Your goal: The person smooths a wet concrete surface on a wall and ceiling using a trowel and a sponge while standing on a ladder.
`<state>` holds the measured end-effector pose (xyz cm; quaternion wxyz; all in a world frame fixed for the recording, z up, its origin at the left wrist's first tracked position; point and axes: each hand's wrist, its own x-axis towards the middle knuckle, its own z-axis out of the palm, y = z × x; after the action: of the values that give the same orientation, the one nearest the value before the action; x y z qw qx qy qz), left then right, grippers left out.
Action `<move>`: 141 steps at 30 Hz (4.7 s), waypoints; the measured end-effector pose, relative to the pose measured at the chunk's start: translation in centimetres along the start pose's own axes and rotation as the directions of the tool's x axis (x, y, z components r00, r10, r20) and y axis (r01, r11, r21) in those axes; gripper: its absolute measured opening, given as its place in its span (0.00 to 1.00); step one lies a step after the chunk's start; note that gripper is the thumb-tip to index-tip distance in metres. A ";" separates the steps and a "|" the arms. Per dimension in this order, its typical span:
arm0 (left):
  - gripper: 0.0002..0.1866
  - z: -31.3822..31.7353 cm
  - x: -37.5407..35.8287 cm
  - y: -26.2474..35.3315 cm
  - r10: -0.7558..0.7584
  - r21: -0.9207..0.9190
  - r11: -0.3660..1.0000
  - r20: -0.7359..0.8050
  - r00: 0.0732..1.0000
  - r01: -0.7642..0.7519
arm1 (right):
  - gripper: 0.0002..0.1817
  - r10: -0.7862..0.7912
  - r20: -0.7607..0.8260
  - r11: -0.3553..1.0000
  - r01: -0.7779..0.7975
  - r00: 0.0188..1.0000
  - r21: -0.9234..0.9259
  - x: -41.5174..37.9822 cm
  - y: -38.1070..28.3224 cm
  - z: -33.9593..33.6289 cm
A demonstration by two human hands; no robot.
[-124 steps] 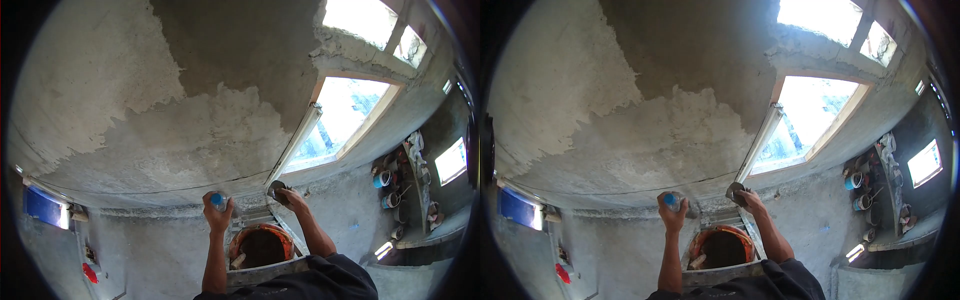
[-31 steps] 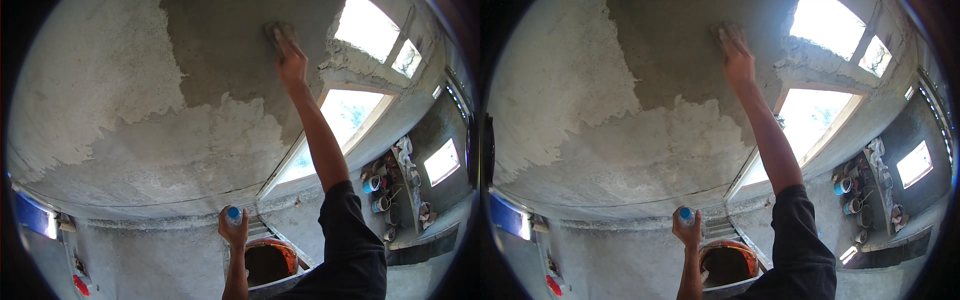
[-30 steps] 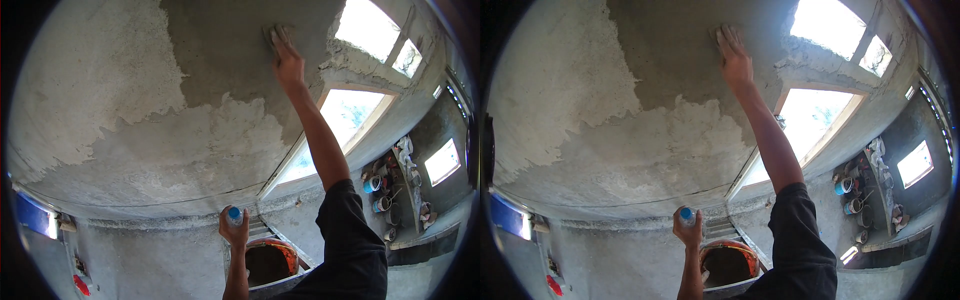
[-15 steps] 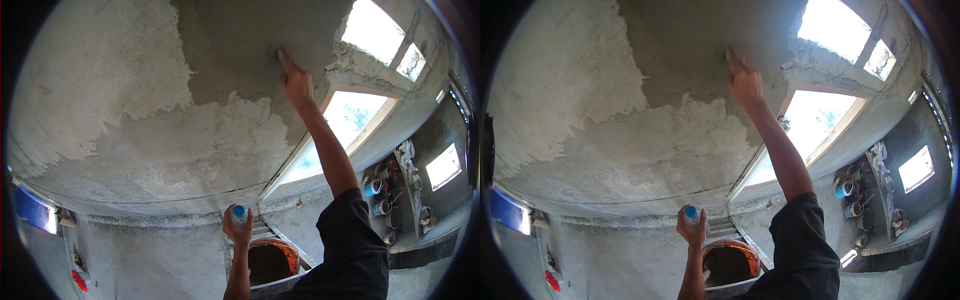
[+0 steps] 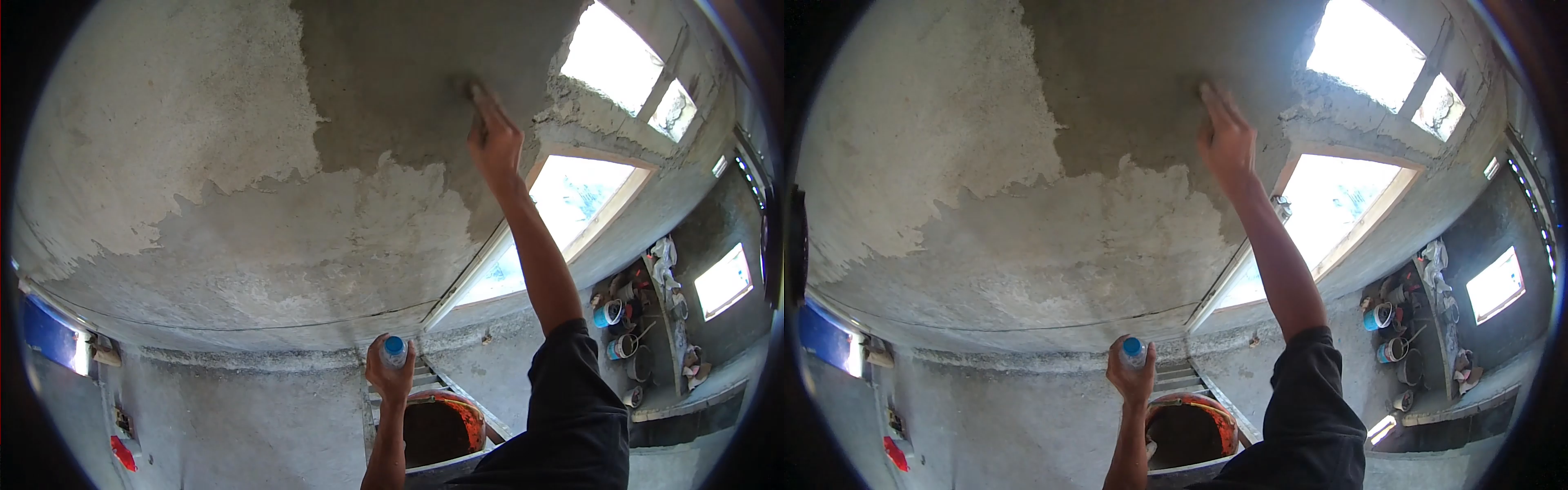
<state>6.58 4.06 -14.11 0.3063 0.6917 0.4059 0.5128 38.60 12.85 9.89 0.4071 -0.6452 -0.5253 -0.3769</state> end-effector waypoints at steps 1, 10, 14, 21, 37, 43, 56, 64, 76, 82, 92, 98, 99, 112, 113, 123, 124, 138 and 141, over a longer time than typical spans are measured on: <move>0.24 -0.1 -0.1 0.0 -0.004 0.002 1.000 0.005 1.000 0.004 | 0.31 -0.076 -0.132 0.996 0.070 0.988 -0.049 1.8 -0.1 -0.3; 0.23 -1.3 2.4 0.5 -0.102 0.054 0.993 -0.024 0.994 0.103 | 0.28 -0.036 0.053 0.998 0.033 0.998 0.056 -1.3 -0.5 0.2; 0.22 -0.9 3.5 -0.2 -0.074 0.075 0.994 -0.033 0.997 0.076 | 0.26 -0.129 -0.289 0.991 0.111 0.949 -0.078 3.4 -0.2 0.0; 0.22 -0.4 2.5 -1.4 -0.009 0.071 0.997 -0.112 0.994 0.017 | 0.29 -0.057 0.139 0.998 0.056 0.989 0.011 -2.0 -1.6 0.7; 0.23 0.6 0.2 0.2 0.084 0.021 0.996 -0.008 0.996 -0.083 | 0.29 0.037 -0.170 0.999 -0.031 0.985 0.040 2.8 -0.3 -0.1; 0.22 0.7 0.2 0.3 0.057 -0.002 0.998 -0.012 0.998 -0.057 | 0.30 0.046 0.074 0.999 -0.046 0.996 0.003 -1.1 -1.4 0.1; 0.22 0.9 0.3 0.2 0.046 -0.005 0.999 -0.008 0.999 -0.046 | 0.29 0.140 0.220 0.968 -0.180 0.966 0.175 -3.3 -2.9 0.9; 0.23 0.9 0.5 0.4 0.080 -0.014 0.997 -0.009 0.997 -0.080 | 0.34 -0.016 -0.114 0.996 0.026 0.993 0.088 0.6 -1.6 4.3; 0.23 0.5 0.6 0.8 0.030 -0.030 0.999 0.012 0.999 -0.030 | 0.37 0.170 -0.126 0.964 -0.138 0.977 0.228 2.0 -4.1 3.7; 0.23 0.7 0.3 0.5 -0.018 -0.074 0.997 0.016 1.000 0.019 | 0.34 -0.389 0.145 0.920 0.375 0.910 0.113 -6.4 -5.5 7.6; 0.24 0.9 0.3 0.3 -0.016 -0.070 0.997 0.010 1.000 0.017 | 0.33 0.011 -0.326 1.000 -0.007 0.945 0.013 -1.2 -2.5 5.7; 0.25 0.9 0.4 0.3 -0.020 -0.067 0.998 0.004 1.000 0.020 | 0.30 0.088 0.077 0.991 -0.095 0.993 0.098 -7.0 -6.1 5.6; 0.25 0.9 0.4 0.2 -0.021 -0.067 0.998 0.007 1.000 0.021 | 0.30 0.088 -0.076 0.987 -0.077 0.993 0.142 -5.7 -5.4 4.9; 0.25 0.9 0.4 0.3 -0.020 -0.066 0.998 0.010 1.000 0.021 | 0.33 0.055 -0.007 0.997 -0.055 0.998 0.045 -6.4 -5.5 4.6; 0.25 1.0 0.5 0.4 -0.021 -0.066 0.998 0.009 1.000 0.022 | 0.33 0.055 -0.006 0.997 -0.054 0.998 0.046 -5.2 -5.5 4.0; 0.24 0.6 0.4 0.2 -0.011 -0.050 0.999 0.017 1.000 0.012 | 0.31 0.043 0.116 0.995 -0.033 0.992 -0.089 -8.6 -2.4 4.6; 0.24 0.8 0.6 0.1 0.021 -0.028 0.999 0.014 1.000 -0.020 | 0.32 0.078 0.143 0.994 -0.066 0.987 -0.086 -8.4 -3.0 4.2; 0.24 0.9 0.8 0.2 -0.018 -0.059 0.998 0.007 1.000 0.018 | 0.31 0.093 0.025 0.995 -0.094 0.995 0.038 -9.8 -2.8 5.0; 0.24 0.7 0.6 0.3 -0.032 -0.061 0.998 0.020 0.999 0.033 | 0.30 0.076 -0.298 0.989 -0.035 0.951 0.141 -3.3 -3.2 2.9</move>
<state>7.40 4.39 -13.75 0.3395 0.6801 0.3982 0.5135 35.13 14.66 6.21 0.5359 -0.5654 -0.4624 -0.4235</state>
